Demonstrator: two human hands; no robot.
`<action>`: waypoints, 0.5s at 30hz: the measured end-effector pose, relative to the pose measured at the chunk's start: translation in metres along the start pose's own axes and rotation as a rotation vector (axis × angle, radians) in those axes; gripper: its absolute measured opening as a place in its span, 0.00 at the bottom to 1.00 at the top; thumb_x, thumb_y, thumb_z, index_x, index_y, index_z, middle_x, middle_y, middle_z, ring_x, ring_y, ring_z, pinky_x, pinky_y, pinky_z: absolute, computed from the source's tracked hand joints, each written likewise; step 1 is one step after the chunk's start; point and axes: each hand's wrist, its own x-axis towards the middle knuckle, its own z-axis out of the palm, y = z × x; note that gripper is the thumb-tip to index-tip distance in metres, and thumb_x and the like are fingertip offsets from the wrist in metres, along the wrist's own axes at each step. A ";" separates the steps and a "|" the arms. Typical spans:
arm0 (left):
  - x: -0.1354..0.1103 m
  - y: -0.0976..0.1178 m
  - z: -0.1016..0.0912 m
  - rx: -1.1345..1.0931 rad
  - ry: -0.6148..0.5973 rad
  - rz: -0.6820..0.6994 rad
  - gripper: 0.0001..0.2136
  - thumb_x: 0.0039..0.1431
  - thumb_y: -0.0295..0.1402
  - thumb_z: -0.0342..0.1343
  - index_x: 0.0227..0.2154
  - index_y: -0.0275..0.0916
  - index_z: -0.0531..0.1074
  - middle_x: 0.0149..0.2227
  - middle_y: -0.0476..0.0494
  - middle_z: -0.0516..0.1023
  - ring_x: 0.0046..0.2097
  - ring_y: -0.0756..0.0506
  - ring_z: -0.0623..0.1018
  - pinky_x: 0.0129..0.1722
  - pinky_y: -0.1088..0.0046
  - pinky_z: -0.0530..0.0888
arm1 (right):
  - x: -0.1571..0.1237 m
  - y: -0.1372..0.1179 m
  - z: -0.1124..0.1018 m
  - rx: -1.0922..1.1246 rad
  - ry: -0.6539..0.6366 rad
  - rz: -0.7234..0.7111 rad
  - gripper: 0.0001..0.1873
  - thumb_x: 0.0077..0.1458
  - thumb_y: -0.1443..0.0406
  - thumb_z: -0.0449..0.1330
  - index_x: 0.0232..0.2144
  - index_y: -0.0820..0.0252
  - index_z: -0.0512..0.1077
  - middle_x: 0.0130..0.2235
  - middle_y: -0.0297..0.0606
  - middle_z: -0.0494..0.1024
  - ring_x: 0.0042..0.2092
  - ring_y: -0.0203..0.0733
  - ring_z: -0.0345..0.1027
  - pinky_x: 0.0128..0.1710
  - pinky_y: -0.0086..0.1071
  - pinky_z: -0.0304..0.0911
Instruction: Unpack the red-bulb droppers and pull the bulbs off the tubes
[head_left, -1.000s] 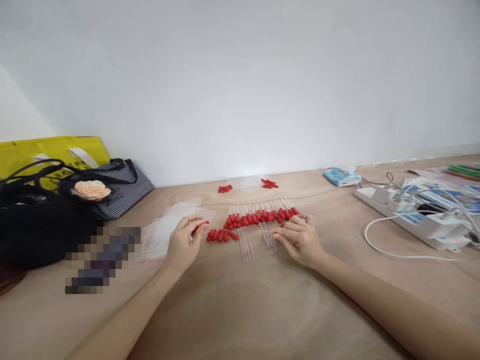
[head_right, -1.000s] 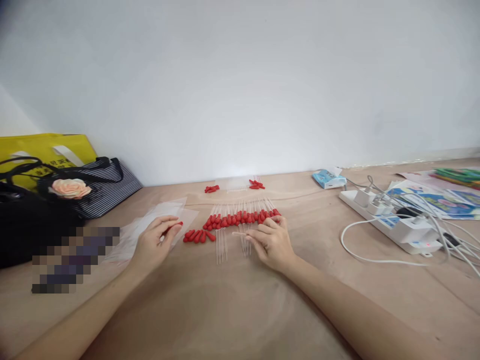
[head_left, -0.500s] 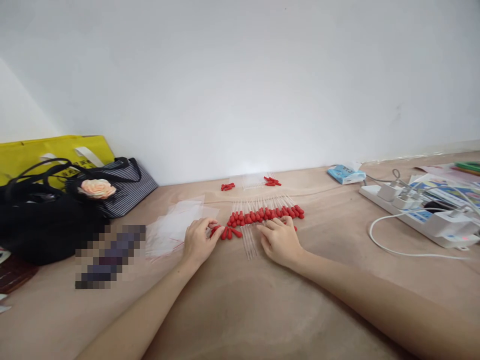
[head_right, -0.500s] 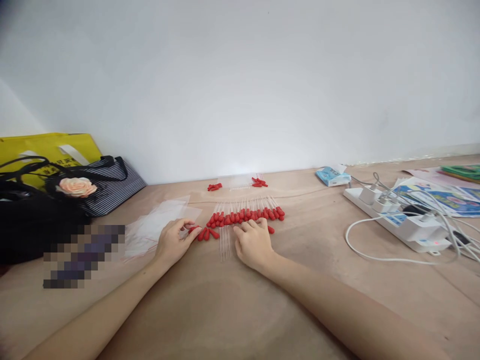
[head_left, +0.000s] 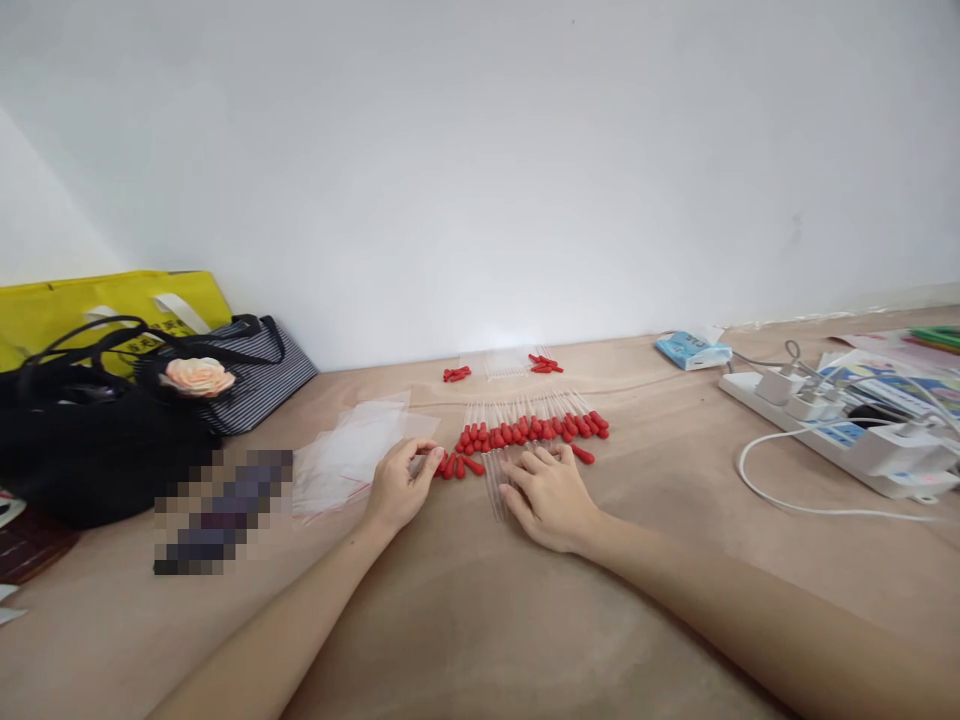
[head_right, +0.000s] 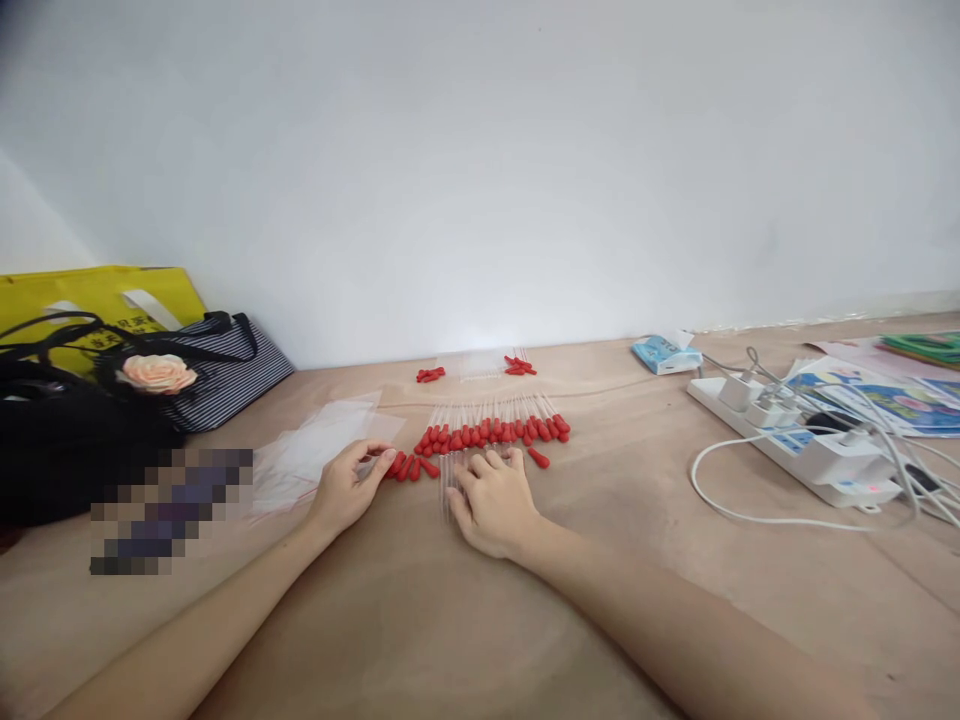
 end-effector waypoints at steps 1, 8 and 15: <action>0.001 0.000 -0.001 0.022 0.014 0.021 0.10 0.54 0.39 0.47 0.30 0.39 0.69 0.32 0.46 0.74 0.36 0.47 0.73 0.39 0.69 0.69 | 0.001 0.002 -0.001 0.005 0.008 0.004 0.13 0.55 0.62 0.47 0.39 0.58 0.69 0.31 0.36 0.71 0.37 0.40 0.59 0.38 0.39 0.42; 0.037 0.003 -0.004 0.235 -0.224 0.005 0.12 0.45 0.44 0.53 0.28 0.42 0.72 0.34 0.46 0.74 0.39 0.42 0.72 0.38 0.66 0.67 | -0.003 0.032 -0.016 0.021 0.107 0.037 0.14 0.56 0.65 0.46 0.34 0.58 0.71 0.29 0.36 0.71 0.35 0.37 0.59 0.39 0.37 0.42; 0.071 0.008 0.009 0.212 -0.532 -0.140 0.16 0.36 0.48 0.57 0.24 0.41 0.71 0.30 0.48 0.74 0.33 0.45 0.72 0.29 0.73 0.64 | -0.020 0.047 -0.016 0.095 0.222 0.087 0.13 0.56 0.67 0.46 0.33 0.58 0.71 0.31 0.35 0.71 0.34 0.34 0.62 0.41 0.36 0.43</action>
